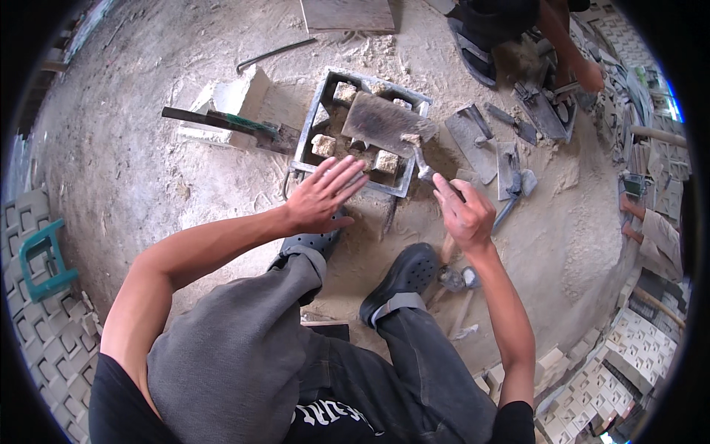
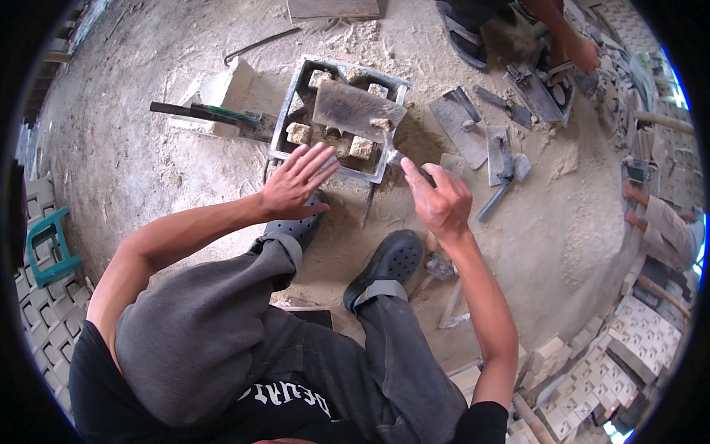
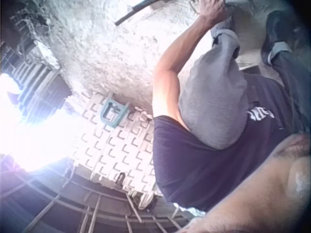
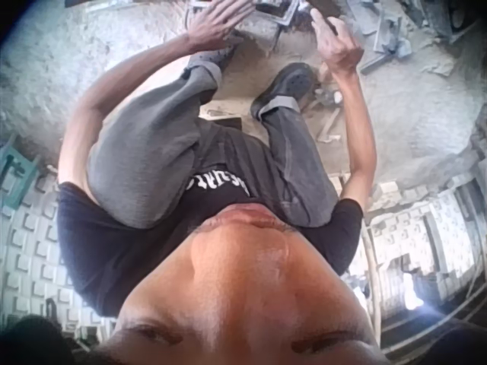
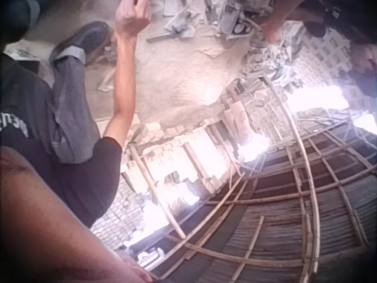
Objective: The person places small stone blocks into a star-shaped metal mold, applies mortar with a trowel, and levels the surface.
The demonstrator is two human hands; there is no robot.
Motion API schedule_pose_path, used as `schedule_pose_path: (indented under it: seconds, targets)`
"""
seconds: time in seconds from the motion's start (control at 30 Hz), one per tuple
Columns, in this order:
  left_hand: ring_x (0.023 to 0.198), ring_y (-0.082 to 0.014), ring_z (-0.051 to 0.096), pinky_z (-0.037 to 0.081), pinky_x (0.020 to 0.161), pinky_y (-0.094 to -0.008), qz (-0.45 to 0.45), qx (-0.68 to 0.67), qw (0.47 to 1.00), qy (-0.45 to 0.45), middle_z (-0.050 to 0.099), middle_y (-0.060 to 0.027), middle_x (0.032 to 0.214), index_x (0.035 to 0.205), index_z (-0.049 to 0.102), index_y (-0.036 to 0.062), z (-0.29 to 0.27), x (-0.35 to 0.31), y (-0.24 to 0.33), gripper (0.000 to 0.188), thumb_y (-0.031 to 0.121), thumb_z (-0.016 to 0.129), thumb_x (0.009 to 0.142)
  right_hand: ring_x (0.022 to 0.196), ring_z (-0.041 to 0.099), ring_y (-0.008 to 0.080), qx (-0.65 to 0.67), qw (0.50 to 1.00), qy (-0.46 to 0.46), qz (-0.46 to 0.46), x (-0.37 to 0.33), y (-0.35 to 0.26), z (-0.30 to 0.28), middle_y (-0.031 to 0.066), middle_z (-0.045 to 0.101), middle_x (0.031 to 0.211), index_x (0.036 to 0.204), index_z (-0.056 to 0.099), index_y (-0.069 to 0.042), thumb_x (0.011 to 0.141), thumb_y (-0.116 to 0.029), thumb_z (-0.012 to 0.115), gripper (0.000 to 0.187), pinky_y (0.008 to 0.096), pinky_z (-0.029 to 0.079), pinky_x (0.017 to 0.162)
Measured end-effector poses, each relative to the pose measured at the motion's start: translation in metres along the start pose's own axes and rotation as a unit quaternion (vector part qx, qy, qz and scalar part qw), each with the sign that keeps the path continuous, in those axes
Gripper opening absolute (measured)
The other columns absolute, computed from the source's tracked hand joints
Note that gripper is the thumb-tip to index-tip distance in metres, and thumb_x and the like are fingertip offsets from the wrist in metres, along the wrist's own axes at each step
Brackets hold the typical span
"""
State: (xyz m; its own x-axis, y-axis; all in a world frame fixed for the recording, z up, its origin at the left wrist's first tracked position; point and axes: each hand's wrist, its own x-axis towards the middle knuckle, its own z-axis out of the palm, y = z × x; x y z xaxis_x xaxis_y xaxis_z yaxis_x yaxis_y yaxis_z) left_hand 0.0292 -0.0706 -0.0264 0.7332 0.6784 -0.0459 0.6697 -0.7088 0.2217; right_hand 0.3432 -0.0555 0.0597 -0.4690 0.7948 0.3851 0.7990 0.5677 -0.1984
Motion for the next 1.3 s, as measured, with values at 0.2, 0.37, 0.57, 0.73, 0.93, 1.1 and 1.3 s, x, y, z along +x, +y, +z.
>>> schedule_pose_path:
  seconds: [0.2, 0.37, 0.57, 0.73, 0.93, 1.1, 1.3]
  targets:
    - [0.151, -0.0324, 0.012, 0.009, 0.122, -0.0490, -0.051, 0.015, 0.999, 0.001, 0.018, -0.0158, 0.162, 0.154, 0.024, 0.0031, -0.010, 0.023, -0.016, 0.100, 0.071, 0.051, 0.086, 0.067, 0.061, 0.0221, 0.010, 1.000, 0.009, 0.024, 0.000, 0.007, -0.003, 0.0033, 0.062, 0.084, 0.117, 0.072, -0.014, 0.073, -0.006, 0.080, 0.045, 0.0362, 0.048, 0.059]
    - [0.150, -0.0340, 0.012, 0.006, 0.122, -0.0487, -0.065, 0.010, 0.998, -0.002, 0.019, -0.0193, 0.161, 0.152, 0.022, -0.0046, -0.014, 0.011, -0.032, 0.108, 0.076, 0.048, 0.085, 0.066, 0.060, 0.0218, 0.024, 0.999, 0.000, 0.036, -0.005, 0.007, -0.004, 0.0032, 0.062, 0.084, 0.117, 0.072, -0.014, 0.075, -0.007, 0.079, 0.044, 0.0356, 0.048, 0.058]
    - [0.151, -0.0362, 0.001, -0.001, 0.121, -0.0506, -0.207, 0.019, 0.978, -0.016, 0.009, -0.0253, 0.161, 0.151, 0.015, -0.0096, -0.017, 0.023, -0.025, 0.113, 0.080, 0.039, 0.086, 0.066, 0.061, 0.0216, 0.039, 0.997, 0.006, 0.061, -0.006, 0.009, -0.002, 0.0034, 0.063, 0.084, 0.118, 0.072, -0.015, 0.077, -0.007, 0.079, 0.043, 0.0349, 0.048, 0.058]
    - [0.151, -0.0371, -0.001, 0.000, 0.122, -0.0488, -0.091, 0.062, 0.994, -0.012, 0.005, -0.0281, 0.160, 0.150, 0.009, -0.0133, -0.016, 0.043, -0.012, 0.116, 0.080, 0.036, 0.086, 0.067, 0.062, 0.0218, 0.041, 0.995, 0.007, 0.088, -0.004, 0.012, -0.004, 0.0039, 0.065, 0.085, 0.119, 0.071, -0.015, 0.078, -0.008, 0.078, 0.042, 0.0346, 0.049, 0.059]
    - [0.150, -0.0388, 0.007, 0.005, 0.122, -0.0449, -0.091, -0.043, 0.995, 0.014, 0.013, -0.0297, 0.159, 0.149, 0.015, -0.0142, 0.002, 0.071, 0.025, 0.117, 0.080, 0.039, 0.085, 0.068, 0.063, 0.0217, 0.060, 0.993, 0.009, 0.103, -0.001, 0.013, -0.001, 0.0041, 0.065, 0.085, 0.119, 0.072, -0.016, 0.078, -0.008, 0.078, 0.042, 0.0346, 0.050, 0.060]
    - [0.150, -0.0383, 0.011, 0.008, 0.122, -0.0457, -0.068, -0.045, 0.997, 0.016, 0.017, -0.0288, 0.158, 0.148, 0.018, -0.0140, 0.002, 0.071, 0.029, 0.113, 0.076, 0.043, 0.086, 0.068, 0.063, 0.0219, 0.056, 0.994, -0.003, 0.094, -0.005, 0.012, 0.001, 0.0040, 0.065, 0.085, 0.119, 0.071, -0.016, 0.078, -0.008, 0.078, 0.042, 0.0350, 0.049, 0.059]
    - [0.149, -0.0323, 0.018, 0.011, 0.122, -0.0447, 0.025, -0.031, 0.999, 0.020, 0.026, -0.0225, 0.157, 0.150, 0.021, -0.0085, -0.002, 0.068, 0.026, 0.108, 0.073, 0.049, 0.085, 0.066, 0.063, 0.0222, 0.056, 0.994, -0.005, 0.097, 0.001, 0.004, 0.004, 0.0024, 0.064, 0.083, 0.118, 0.072, -0.019, 0.078, -0.011, 0.078, 0.041, 0.0355, 0.049, 0.058]
